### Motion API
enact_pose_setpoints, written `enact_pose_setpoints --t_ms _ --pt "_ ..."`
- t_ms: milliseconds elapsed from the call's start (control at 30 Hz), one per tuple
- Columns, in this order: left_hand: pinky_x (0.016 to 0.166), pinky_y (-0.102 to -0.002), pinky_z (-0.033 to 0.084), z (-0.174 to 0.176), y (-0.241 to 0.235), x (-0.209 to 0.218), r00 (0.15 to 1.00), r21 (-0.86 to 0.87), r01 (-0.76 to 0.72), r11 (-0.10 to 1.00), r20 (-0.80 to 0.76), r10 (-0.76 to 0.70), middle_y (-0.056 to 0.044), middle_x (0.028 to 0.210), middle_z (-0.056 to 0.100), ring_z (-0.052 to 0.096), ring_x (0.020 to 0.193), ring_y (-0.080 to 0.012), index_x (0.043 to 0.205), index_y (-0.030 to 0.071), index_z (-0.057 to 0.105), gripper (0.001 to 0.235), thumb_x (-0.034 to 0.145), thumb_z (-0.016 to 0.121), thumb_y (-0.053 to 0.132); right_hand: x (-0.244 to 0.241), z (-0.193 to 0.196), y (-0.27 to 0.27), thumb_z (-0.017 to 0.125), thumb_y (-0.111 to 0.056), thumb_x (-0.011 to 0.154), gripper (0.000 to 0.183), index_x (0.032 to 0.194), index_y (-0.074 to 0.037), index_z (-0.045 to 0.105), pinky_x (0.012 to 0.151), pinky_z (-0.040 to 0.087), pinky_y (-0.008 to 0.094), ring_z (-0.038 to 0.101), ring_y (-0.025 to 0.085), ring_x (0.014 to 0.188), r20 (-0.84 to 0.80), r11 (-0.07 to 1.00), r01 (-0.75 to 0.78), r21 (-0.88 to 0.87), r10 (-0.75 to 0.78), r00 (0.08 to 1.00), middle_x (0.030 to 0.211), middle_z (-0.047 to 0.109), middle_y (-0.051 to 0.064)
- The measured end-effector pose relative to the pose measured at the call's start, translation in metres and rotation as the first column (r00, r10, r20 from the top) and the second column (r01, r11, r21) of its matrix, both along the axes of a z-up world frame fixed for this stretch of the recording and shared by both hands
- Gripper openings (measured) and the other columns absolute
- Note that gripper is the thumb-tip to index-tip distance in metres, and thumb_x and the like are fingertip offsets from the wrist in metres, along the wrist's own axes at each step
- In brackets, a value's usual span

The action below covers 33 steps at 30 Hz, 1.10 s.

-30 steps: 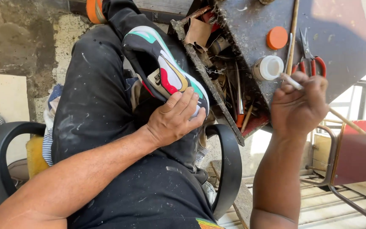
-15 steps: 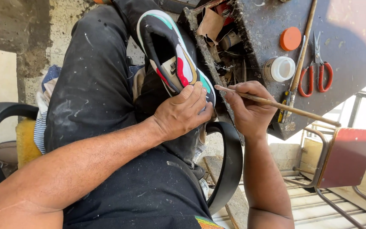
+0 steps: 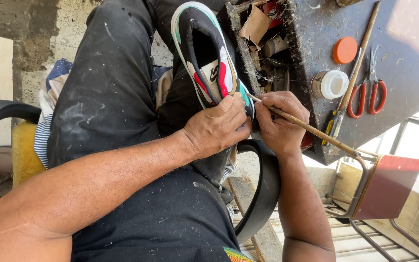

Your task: Applying white paint or dye to the edges of a sneaker using a thin applicator tool

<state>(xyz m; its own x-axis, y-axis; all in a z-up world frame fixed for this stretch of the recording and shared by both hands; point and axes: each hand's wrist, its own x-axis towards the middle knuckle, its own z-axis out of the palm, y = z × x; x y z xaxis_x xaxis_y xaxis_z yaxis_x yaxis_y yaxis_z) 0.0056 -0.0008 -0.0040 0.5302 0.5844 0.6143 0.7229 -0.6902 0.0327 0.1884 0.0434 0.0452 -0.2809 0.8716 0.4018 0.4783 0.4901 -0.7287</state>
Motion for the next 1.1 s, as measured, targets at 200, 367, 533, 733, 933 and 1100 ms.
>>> enact_pose_setpoints --t_ms 200,367,533,733,933,1100 --pt "0.115 -0.049 0.035 0.004 0.001 -0.001 1.000 0.008 0.001 1.000 -0.012 -0.001 -0.024 0.109 0.067 0.060 0.119 -0.0399 0.107 0.010 0.062 0.010 0.099 0.057 0.015 -0.007 0.004 0.001 0.084 0.003 0.089 0.013 0.088 0.000 0.071 0.079 0.060 0.052 0.075 0.044 0.085 0.057 1.000 0.009 0.015 -0.010 0.998 0.087 0.073 0.021" --pt "0.115 -0.049 0.035 0.005 0.001 0.000 1.000 0.004 0.010 1.000 -0.011 -0.010 -0.025 0.109 0.066 0.060 0.119 -0.0409 0.106 0.009 0.062 0.009 0.099 0.057 0.014 -0.012 0.006 0.003 0.085 0.003 0.088 0.013 0.086 0.000 0.072 0.077 0.060 0.050 0.075 0.044 0.083 0.090 0.999 0.005 0.045 -0.009 0.996 0.086 0.074 0.020" --pt "0.117 -0.048 0.034 0.008 0.000 -0.002 1.000 -0.009 0.009 1.000 -0.019 -0.009 -0.021 0.108 0.067 0.061 0.119 -0.0378 0.106 0.010 0.063 0.009 0.098 0.060 0.014 -0.004 0.000 0.000 0.086 0.001 0.087 0.013 0.084 -0.003 0.074 0.073 0.060 0.049 0.075 0.041 0.082 0.123 0.999 0.003 0.047 -0.009 0.992 0.085 0.074 0.017" --pt "0.116 -0.048 0.034 0.013 -0.001 -0.003 1.000 -0.006 0.004 1.000 -0.014 -0.004 -0.022 0.107 0.066 0.061 0.119 -0.0377 0.106 0.009 0.062 0.008 0.099 0.059 0.012 -0.009 -0.001 0.004 0.086 0.003 0.087 0.012 0.085 -0.002 0.075 0.070 0.060 0.050 0.075 0.043 0.080 0.089 0.998 0.001 0.070 -0.007 0.996 0.085 0.075 0.019" --pt "0.117 -0.049 0.033 0.010 -0.001 -0.002 1.000 -0.016 0.015 1.000 -0.022 -0.015 -0.023 0.107 0.065 0.060 0.120 -0.0390 0.106 0.009 0.062 0.009 0.098 0.060 0.012 -0.009 0.003 0.010 0.084 0.001 0.090 0.011 0.086 -0.001 0.074 0.067 0.059 0.050 0.074 0.044 0.080 0.102 0.998 -0.033 0.046 0.028 0.994 0.087 0.075 0.019" --pt "0.118 -0.048 0.032 0.006 -0.001 0.000 0.999 -0.027 0.024 0.999 -0.028 -0.025 -0.023 0.108 0.065 0.060 0.120 -0.0385 0.105 0.009 0.062 0.009 0.098 0.060 0.014 0.001 0.012 0.012 0.081 0.005 0.088 0.013 0.082 -0.002 0.071 0.066 0.058 0.050 0.074 0.045 0.079 0.114 0.992 -0.119 -0.031 0.122 0.986 0.083 0.073 0.018"
